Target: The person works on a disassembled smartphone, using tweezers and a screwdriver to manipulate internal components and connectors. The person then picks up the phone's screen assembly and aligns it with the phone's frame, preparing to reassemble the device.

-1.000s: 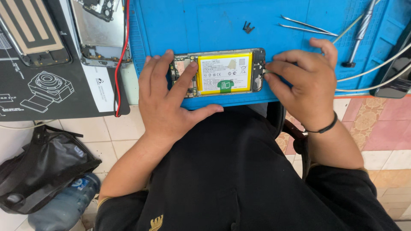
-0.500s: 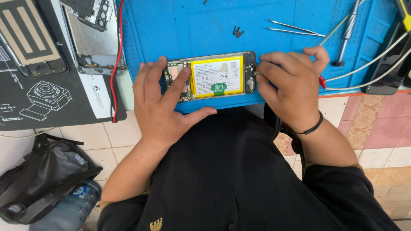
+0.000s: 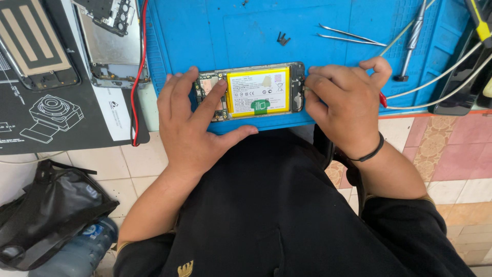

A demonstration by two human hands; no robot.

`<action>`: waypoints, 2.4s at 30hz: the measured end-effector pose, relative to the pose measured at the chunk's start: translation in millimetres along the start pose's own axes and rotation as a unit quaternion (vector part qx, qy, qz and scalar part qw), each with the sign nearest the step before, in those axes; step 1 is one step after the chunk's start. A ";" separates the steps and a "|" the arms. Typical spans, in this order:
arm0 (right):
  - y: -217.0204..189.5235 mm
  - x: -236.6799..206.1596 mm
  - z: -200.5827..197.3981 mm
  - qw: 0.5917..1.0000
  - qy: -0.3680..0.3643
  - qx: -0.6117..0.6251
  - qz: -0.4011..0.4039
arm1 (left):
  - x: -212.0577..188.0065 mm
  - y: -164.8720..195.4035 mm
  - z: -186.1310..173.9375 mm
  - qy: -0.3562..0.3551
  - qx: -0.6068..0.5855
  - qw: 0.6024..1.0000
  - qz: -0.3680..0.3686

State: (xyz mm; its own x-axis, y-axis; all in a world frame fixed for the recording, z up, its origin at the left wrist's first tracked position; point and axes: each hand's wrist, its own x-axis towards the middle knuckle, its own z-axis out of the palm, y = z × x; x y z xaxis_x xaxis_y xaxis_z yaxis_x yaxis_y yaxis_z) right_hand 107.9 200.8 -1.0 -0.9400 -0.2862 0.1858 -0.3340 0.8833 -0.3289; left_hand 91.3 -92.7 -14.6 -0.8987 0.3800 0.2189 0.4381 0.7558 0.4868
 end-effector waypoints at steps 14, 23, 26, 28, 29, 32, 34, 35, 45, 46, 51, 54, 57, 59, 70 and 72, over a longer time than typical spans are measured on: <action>9.6 0.0 -9.7 0.999 -0.013 0.038 -0.004 | 0.8 -1.0 -2.2 0.009 -0.022 1.000 -0.006; 9.6 37.3 -47.8 0.998 -0.052 0.033 -0.026 | 2.4 -4.5 -3.2 0.047 -0.089 0.994 -0.035; -6.2 52.0 -42.9 0.989 -0.102 0.050 -0.092 | -5.0 -2.6 -7.6 0.033 -0.105 0.993 -0.048; -21.4 60.7 -30.3 0.986 -0.103 0.055 -0.120 | -2.1 -6.4 -5.2 0.047 -0.120 0.991 -0.033; -25.9 63.9 -27.6 0.984 -0.106 0.055 -0.134 | -1.9 -6.6 -4.6 0.049 -0.123 0.990 -0.036; -33.2 71.8 -20.6 0.981 -0.125 0.048 -0.143 | -2.3 -6.3 -5.4 0.048 -0.126 0.990 -0.048; -34.8 74.3 -17.8 0.980 -0.147 0.049 -0.128 | -1.8 -4.3 -5.4 0.045 -0.124 0.990 -0.052; -34.9 74.5 -17.2 0.979 -0.159 0.049 -0.120 | -0.8 -4.1 -5.3 0.047 -0.128 0.990 -0.048; -28.4 74.5 -11.1 0.979 -0.148 0.059 -0.127 | -0.4 -9.7 -16.9 0.105 -0.209 0.971 -0.047; -28.0 75.7 -12.7 0.978 -0.158 0.053 -0.128 | -2.1 -12.5 -21.8 0.115 -0.225 0.966 -0.060; -29.3 98.0 -29.1 0.973 -0.165 0.047 -0.154 | -10.9 -31.0 -43.8 0.206 -0.195 0.952 -0.115; -29.7 121.1 -44.0 0.971 -0.144 0.049 -0.186 | -16.2 -29.3 -41.4 0.235 -0.226 0.936 -0.133; -28.2 141.6 -52.8 0.969 -0.128 0.029 -0.209 | -24.7 -24.8 -41.8 0.218 -0.244 0.935 -0.136; -23.7 140.0 -64.4 0.972 -0.115 -0.004 -0.207 | -28.6 -20.9 -41.1 0.190 -0.255 0.938 -0.137; -13.1 119.8 -77.1 0.964 -0.214 0.016 -0.156 | -10.3 -17.9 -30.5 0.129 -0.265 0.953 -0.068; -15.3 127.6 -75.7 0.968 -0.180 -0.001 -0.175 | -10.1 -14.6 -29.8 0.145 -0.258 0.953 -0.069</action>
State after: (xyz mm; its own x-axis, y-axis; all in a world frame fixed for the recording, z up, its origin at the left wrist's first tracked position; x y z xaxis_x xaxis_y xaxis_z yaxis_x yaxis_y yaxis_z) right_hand -1.6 178.9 97.8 -0.7327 -0.6788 -0.0489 -0.6368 0.7092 -0.3025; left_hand 93.4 -123.5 1.3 -0.9477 0.0764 0.3098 0.3140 0.3968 0.8625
